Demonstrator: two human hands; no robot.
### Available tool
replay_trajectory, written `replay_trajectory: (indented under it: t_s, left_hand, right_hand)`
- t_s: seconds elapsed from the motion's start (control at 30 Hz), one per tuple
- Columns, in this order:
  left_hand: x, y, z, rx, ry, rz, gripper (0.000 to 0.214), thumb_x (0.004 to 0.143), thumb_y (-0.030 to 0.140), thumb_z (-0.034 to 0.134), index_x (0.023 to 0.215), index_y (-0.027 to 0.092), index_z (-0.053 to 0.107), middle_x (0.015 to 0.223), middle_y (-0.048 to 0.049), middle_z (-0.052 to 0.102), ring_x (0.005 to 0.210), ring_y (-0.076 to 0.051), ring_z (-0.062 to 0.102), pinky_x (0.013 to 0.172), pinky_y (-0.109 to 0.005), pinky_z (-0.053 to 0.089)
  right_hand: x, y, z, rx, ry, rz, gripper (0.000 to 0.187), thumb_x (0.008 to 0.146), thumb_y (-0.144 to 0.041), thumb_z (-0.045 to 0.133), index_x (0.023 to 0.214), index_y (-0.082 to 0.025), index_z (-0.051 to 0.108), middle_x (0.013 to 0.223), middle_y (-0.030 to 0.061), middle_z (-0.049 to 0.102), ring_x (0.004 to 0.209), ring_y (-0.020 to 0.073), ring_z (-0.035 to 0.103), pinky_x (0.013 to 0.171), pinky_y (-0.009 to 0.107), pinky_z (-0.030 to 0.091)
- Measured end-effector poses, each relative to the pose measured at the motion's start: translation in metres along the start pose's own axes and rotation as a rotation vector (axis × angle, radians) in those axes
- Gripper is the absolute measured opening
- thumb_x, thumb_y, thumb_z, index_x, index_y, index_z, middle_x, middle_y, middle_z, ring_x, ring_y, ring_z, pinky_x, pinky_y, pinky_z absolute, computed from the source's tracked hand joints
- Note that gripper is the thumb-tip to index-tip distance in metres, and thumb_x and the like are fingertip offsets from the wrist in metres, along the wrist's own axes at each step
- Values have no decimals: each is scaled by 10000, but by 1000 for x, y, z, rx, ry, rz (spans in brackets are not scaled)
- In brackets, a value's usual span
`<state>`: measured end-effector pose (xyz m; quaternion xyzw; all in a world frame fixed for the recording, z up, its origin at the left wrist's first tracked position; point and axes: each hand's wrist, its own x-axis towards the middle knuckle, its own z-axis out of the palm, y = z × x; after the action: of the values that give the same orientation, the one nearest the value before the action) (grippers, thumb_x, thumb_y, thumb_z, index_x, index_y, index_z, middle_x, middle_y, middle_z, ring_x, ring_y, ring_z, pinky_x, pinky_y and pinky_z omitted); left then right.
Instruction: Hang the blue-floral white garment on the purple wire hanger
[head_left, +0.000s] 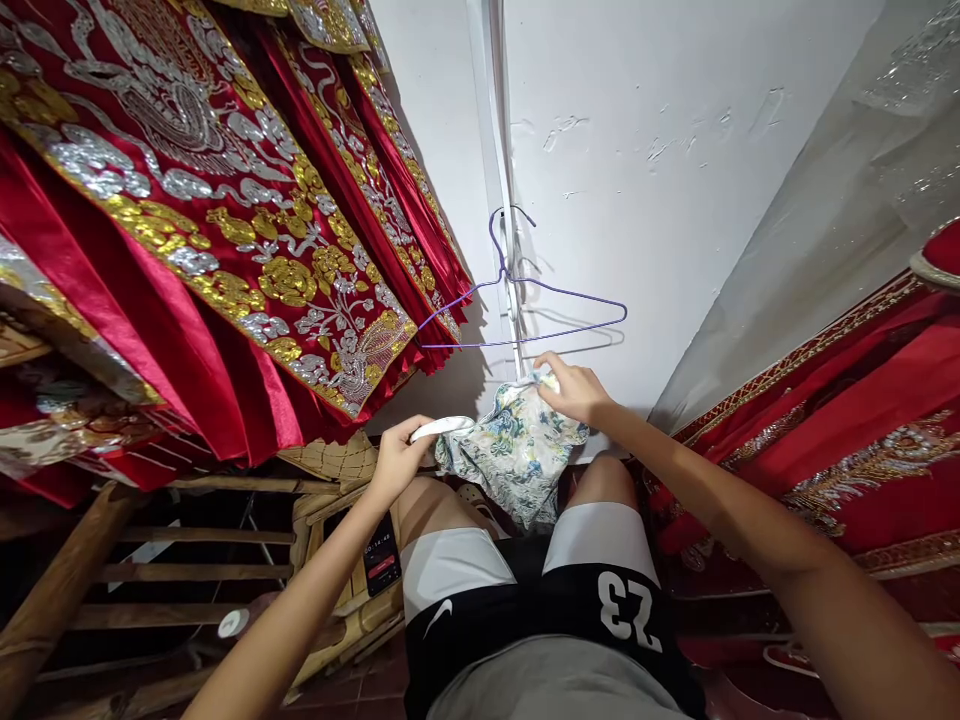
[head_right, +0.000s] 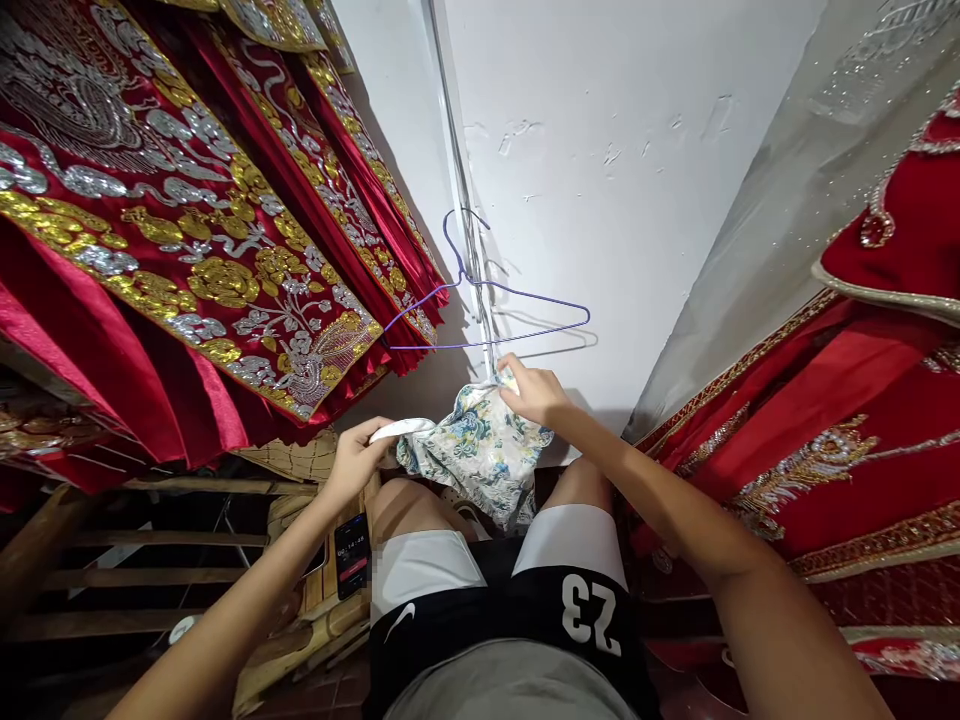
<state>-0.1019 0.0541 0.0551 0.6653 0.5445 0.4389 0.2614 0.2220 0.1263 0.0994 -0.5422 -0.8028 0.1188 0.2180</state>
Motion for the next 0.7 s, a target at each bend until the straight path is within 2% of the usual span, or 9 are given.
replay_trajectory:
  t_s: [0.1, 0.17, 0.23, 0.33, 0.43, 0.53, 0.6, 0.7]
  left_hand:
    - [2, 15, -2, -150, 53, 7, 246, 796, 406, 685, 737, 167, 681, 652, 6, 600, 610, -139, 482, 594, -256, 383]
    - [4, 25, -2, -181, 54, 36, 280, 796, 424, 709, 691, 169, 659, 633, 10, 576, 598, -133, 465, 583, -256, 371]
    - [4, 33, -3, -147, -1, 88, 327, 827, 436, 702, 647, 174, 624, 618, 12, 548, 588, -129, 442, 578, -262, 351]
    - [1, 42, -4, 91, -137, 237, 415, 932, 454, 603, 619, 181, 594, 595, 5, 555, 591, -139, 438, 641, -301, 355]
    - [-2, 44, -4, 495, -282, 367, 488, 1011, 472, 466, 635, 185, 588, 618, -20, 620, 599, -155, 468, 755, -367, 356]
    - [1, 39, -3, 765, -383, 334, 491, 1030, 467, 398, 688, 185, 610, 769, -72, 720, 710, -207, 598, 839, -430, 362]
    - [7, 35, -4, 815, -375, 265, 432, 1027, 415, 381, 786, 192, 662, 995, -111, 770, 922, -271, 678, 909, -475, 375]
    - [21, 32, -8, 795, -281, 229, 359, 1010, 351, 374, 941, 204, 694, 1325, -134, 702, 1244, -321, 624, 1067, -562, 343]
  right_hand:
    - [13, 4, -4, 100, 136, -22, 644, 909, -256, 465, 1551, -219, 428, 735, 44, 686, 648, 272, 598, 704, 326, 413]
    - [22, 9, -5, 124, 135, -32, 724, 890, -208, 439, 1610, -239, 369, 717, 36, 681, 620, 260, 579, 684, 325, 411]
    - [29, 14, -4, 142, 88, -33, 711, 881, -186, 420, 1587, -261, 428, 685, 22, 668, 584, 237, 554, 670, 319, 408]
    - [31, 22, 0, 207, 56, -21, 640, 873, -185, 412, 1492, -268, 551, 675, 9, 665, 537, 202, 523, 630, 302, 390]
    - [27, 31, 1, 292, 135, -18, 538, 833, -184, 429, 1315, -242, 660, 724, 8, 678, 550, 182, 518, 599, 285, 363]
    - [19, 39, -1, 335, 256, -51, 334, 775, -189, 459, 998, -206, 708, 761, 15, 670, 643, 180, 538, 616, 275, 353]
    - [14, 42, -5, 351, 284, -63, 221, 750, -203, 481, 858, -204, 674, 681, -4, 602, 632, 169, 497, 602, 269, 334]
    - [5, 42, -11, 379, 291, -68, 133, 725, -219, 505, 766, -203, 630, 613, -25, 510, 604, 149, 432, 578, 262, 308]
